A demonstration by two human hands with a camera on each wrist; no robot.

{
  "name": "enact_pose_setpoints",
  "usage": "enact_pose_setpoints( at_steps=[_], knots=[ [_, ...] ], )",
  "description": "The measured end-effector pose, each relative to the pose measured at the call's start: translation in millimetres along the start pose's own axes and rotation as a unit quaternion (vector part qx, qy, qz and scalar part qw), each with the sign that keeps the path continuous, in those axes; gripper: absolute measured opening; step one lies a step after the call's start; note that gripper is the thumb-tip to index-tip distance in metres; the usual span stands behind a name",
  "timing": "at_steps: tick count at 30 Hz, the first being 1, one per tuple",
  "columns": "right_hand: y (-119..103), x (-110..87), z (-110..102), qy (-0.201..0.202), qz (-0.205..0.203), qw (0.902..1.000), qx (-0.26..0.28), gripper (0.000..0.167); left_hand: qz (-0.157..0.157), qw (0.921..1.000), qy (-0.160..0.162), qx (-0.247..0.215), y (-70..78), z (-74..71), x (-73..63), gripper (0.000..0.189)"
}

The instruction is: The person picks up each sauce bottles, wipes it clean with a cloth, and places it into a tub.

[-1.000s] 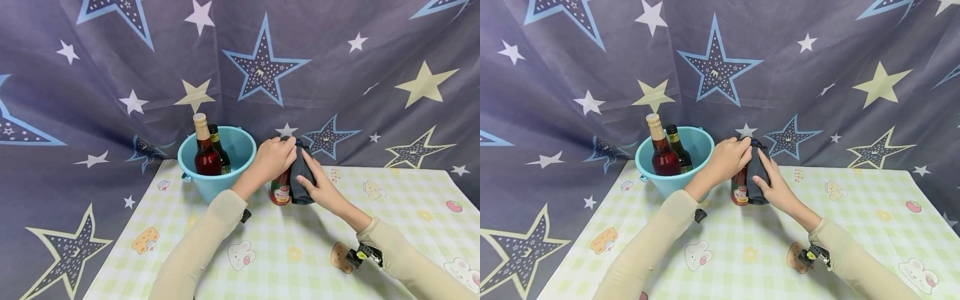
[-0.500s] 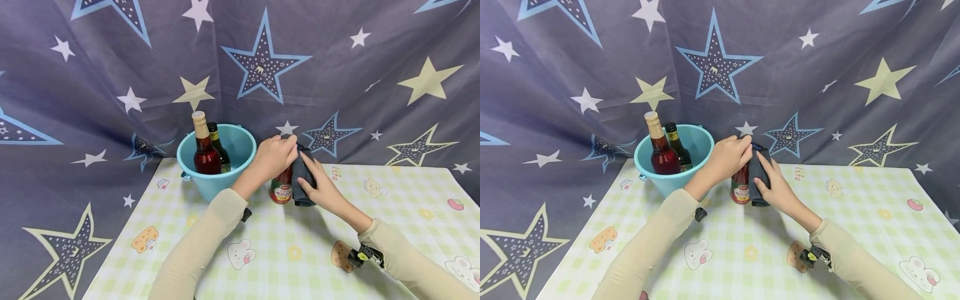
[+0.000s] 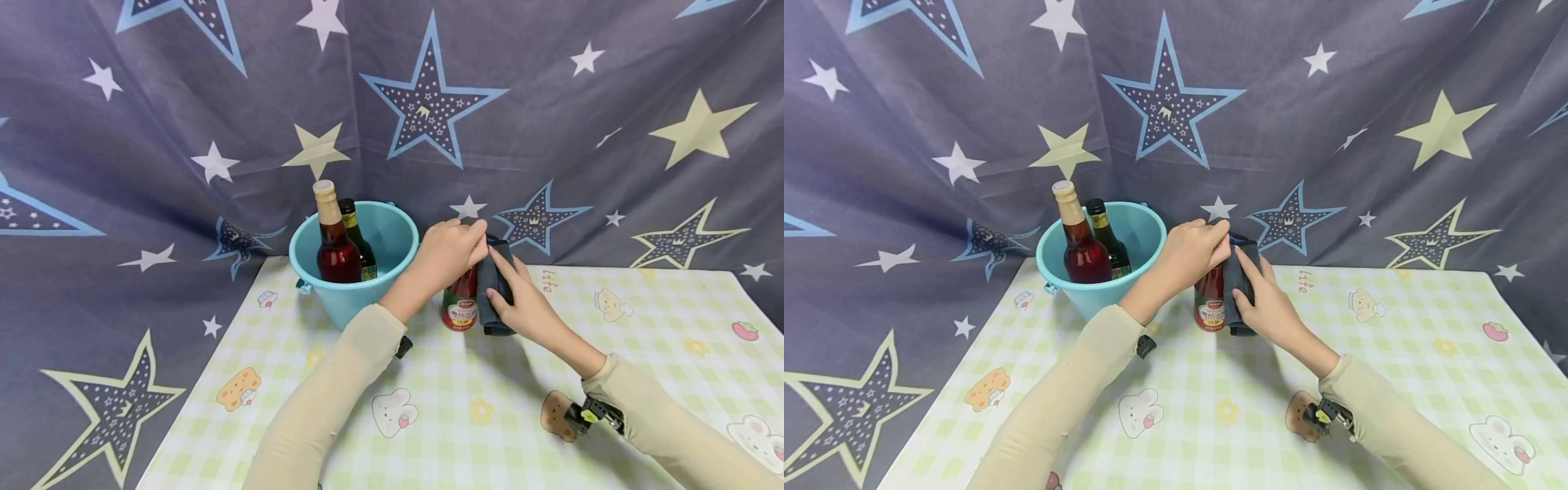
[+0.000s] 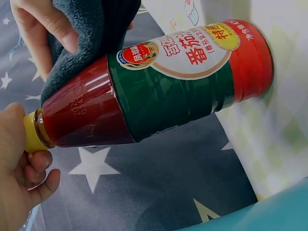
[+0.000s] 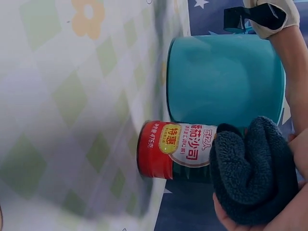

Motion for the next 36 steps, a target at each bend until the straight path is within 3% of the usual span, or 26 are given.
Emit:
enact_pose_setpoints(
  at_steps=[7, 13, 21, 27, 36],
  knots=[
    [10.5, -3.5, 6.1, -0.023, 0.022, 0.9993, -0.021, 0.071, -0.007, 0.9999, -0.013, -0.006, -1.5, 3.4, 1.3, 0.021],
    [16.9, -6.0, 10.3, -0.031, 0.031, 0.9983, -0.039, 0.071, -0.01, 0.9999, -0.001, -0.01, -1.5, 3.2, 1.3, 0.02],
    [22.5, -9.7, 18.4, -0.036, 0.041, 0.9978, -0.037, 0.07, -0.011, 0.9999, 0.01, -0.002, -0.9, 2.7, 1.3, 0.019],
    [22.0, -10.2, 20.7, -0.036, 0.047, 0.9977, -0.032, 0.069, -0.014, 0.9999, 0.001, -0.006, -1.3, 4.1, 1.9, 0.018],
    [23.1, -7.5, 23.4, -0.048, 0.053, 0.9968, -0.036, 0.068, -0.01, 0.9995, 0.03, 0.009, -0.1, 1.7, 0.5, 0.019]
  ],
)
Point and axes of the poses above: each hand's wrist, its own x-axis towards the middle knuckle, its own z-axis out of the palm, y = z × x, the point moved 10 cm from there along x, towards the middle knuckle, and after that the axes turned 12 degrees about -z, right-handed, at the moved point
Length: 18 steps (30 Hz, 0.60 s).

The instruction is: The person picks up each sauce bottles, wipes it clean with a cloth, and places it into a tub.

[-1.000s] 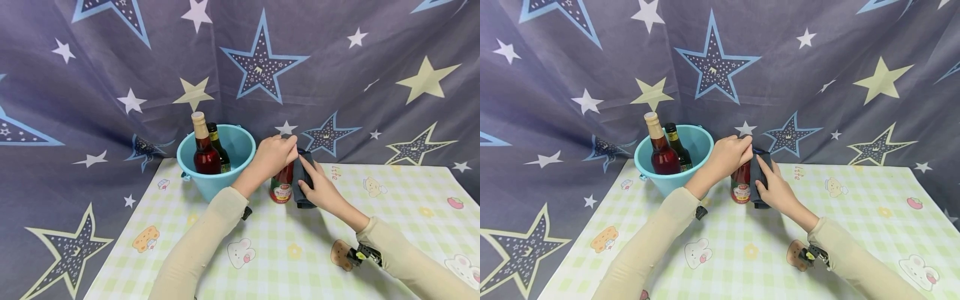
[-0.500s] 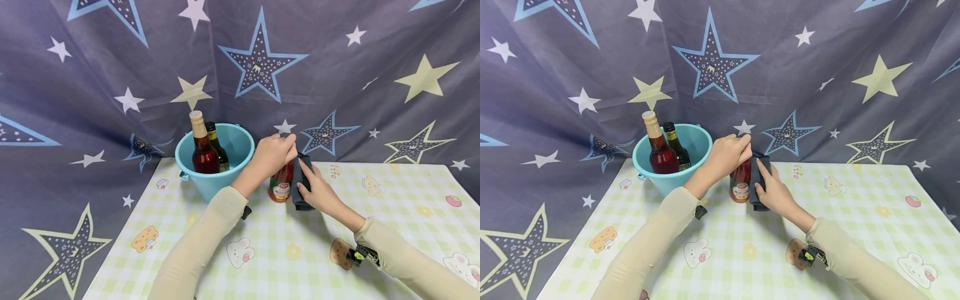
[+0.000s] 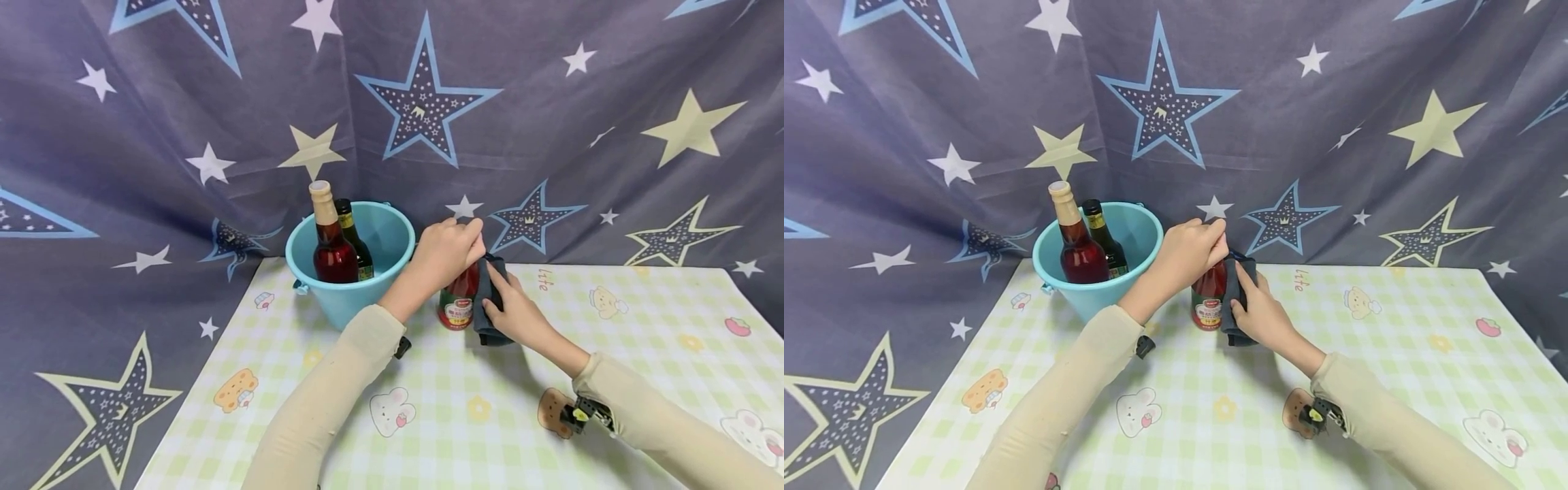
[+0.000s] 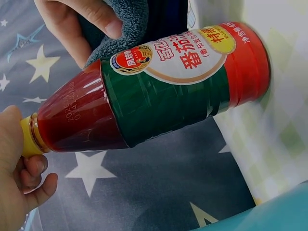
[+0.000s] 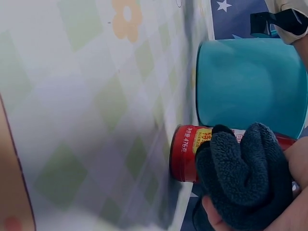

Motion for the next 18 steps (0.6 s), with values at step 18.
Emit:
enact_pose_setpoints(
  at_steps=[18],
  knots=[
    [26.1, 4.4, 37.1, -0.133, 0.089, 0.9868, -0.026, 0.07, 0.003, 0.9993, 0.016, 0.034, 3.5, -3.9, -1.3, 0.017]
  ],
)
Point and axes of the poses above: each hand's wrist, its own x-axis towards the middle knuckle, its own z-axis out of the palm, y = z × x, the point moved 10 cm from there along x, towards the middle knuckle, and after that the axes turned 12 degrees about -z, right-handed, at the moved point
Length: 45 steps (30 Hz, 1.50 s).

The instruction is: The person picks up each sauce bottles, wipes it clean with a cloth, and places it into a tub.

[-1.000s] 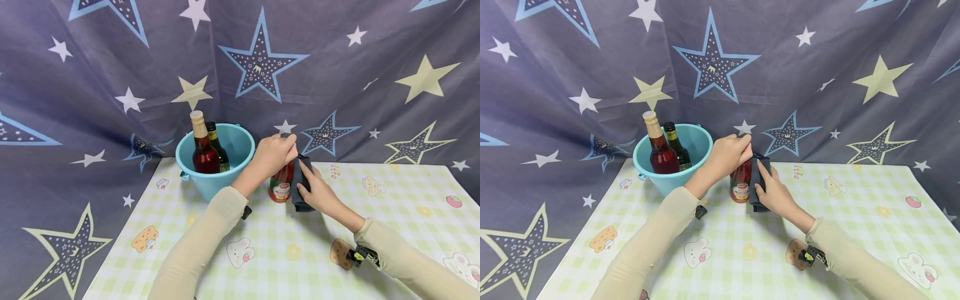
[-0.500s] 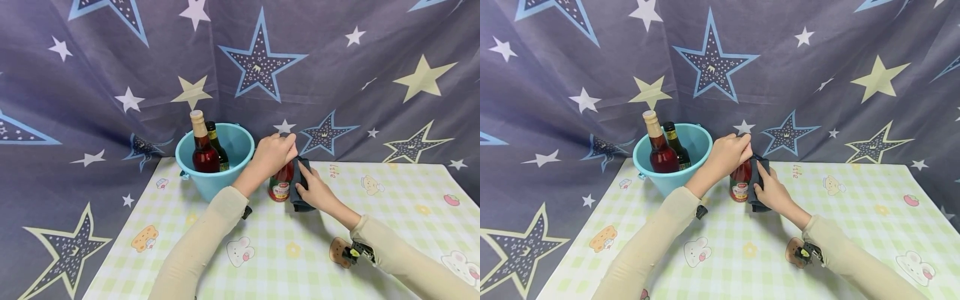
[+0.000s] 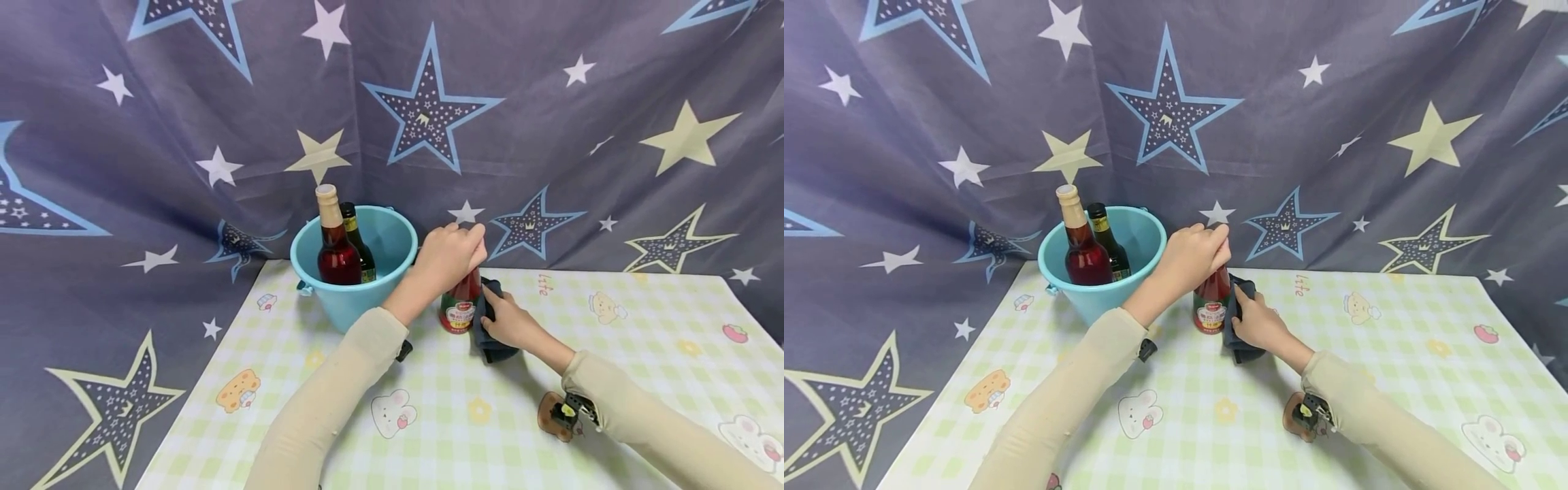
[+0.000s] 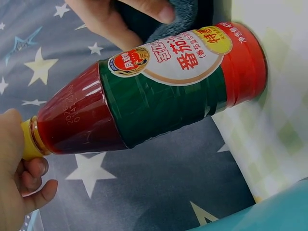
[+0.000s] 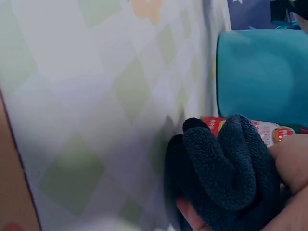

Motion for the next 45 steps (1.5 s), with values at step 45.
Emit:
enact_pose_setpoints(
  at_steps=[45],
  knots=[
    [5.7, 1.6, 7.3, -0.01, -0.013, 0.9997, -0.02, 0.07, -0.004, 0.9935, -0.112, -0.015, 1.1, 29.3, -8.1, 0.014]
  ],
)
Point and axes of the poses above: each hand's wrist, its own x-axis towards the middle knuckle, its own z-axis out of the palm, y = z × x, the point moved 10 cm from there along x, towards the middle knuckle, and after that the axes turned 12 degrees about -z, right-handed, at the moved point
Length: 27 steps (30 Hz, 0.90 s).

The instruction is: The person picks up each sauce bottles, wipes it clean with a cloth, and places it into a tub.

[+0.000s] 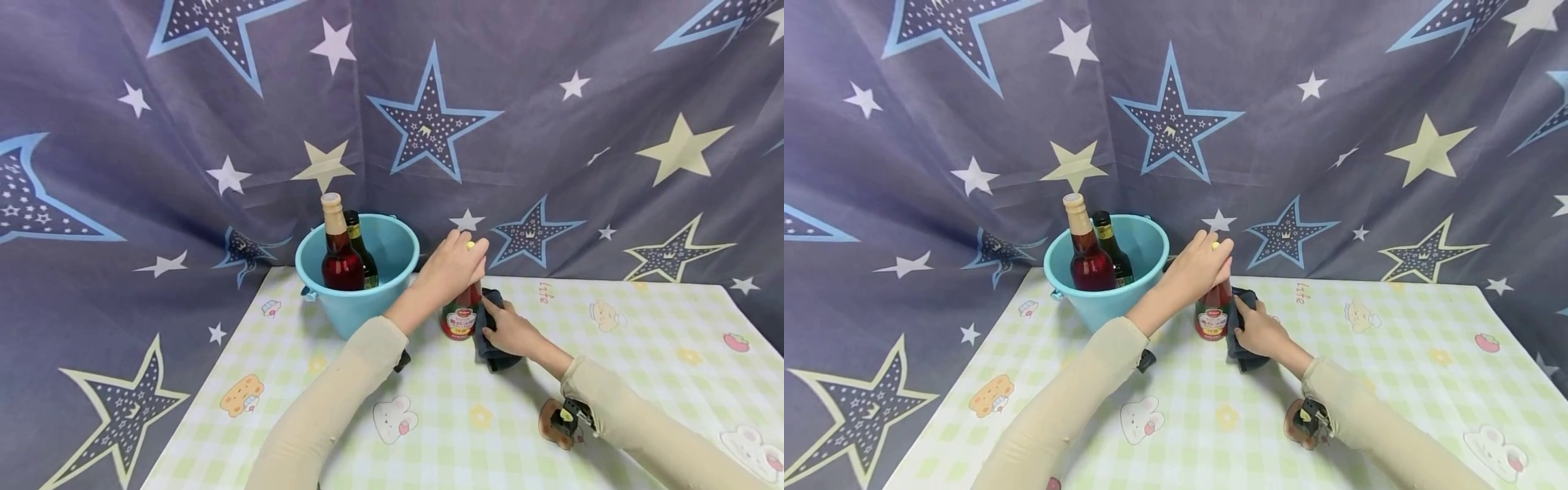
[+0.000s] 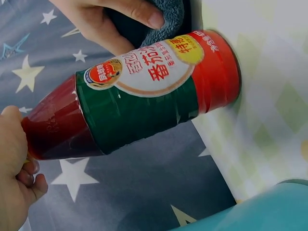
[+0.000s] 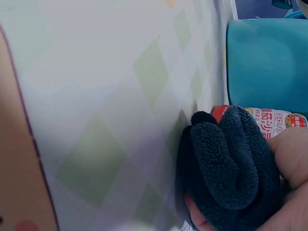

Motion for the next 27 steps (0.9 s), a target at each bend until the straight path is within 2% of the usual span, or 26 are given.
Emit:
enact_pose_setpoints(
  at_steps=[6, 14, 18, 21, 24, 27],
  knots=[
    [1.8, -2.4, 6.4, 0.0, -0.005, 0.9999, 0.009, 0.07, 0.035, 0.9992, 0.001, -0.016, -0.6, 6.3, -2.1, 0.013],
    [7.1, -2.9, 10.2, -0.006, 0.004, 0.9999, 0.014, 0.07, 0.054, 0.9923, -0.065, -0.091, -3.1, 17.0, -3.2, 0.011],
    [6.0, -2.5, 8.6, -0.004, 0.002, 0.9999, 0.016, 0.07, 0.055, 0.9906, -0.074, -0.101, -3.0, 16.3, -3.5, 0.012],
    [4.1, -2.1, 6.2, -0.001, 0.0, 0.9999, 0.014, 0.07, 0.043, 0.9945, -0.051, -0.082, -3.4, 11.6, -2.7, 0.012],
    [2.3, -1.4, 3.4, 0.0, -0.004, 0.9999, 0.011, 0.07, 0.012, 0.9993, -0.005, -0.034, -4.0, 5.0, -2.2, 0.012],
    [1.4, 0.0, 0.6, 0.001, -0.007, 0.9999, 0.012, 0.07, -0.026, 0.9983, 0.047, 0.02, -4.1, -1.9, -2.4, 0.014]
  ],
)
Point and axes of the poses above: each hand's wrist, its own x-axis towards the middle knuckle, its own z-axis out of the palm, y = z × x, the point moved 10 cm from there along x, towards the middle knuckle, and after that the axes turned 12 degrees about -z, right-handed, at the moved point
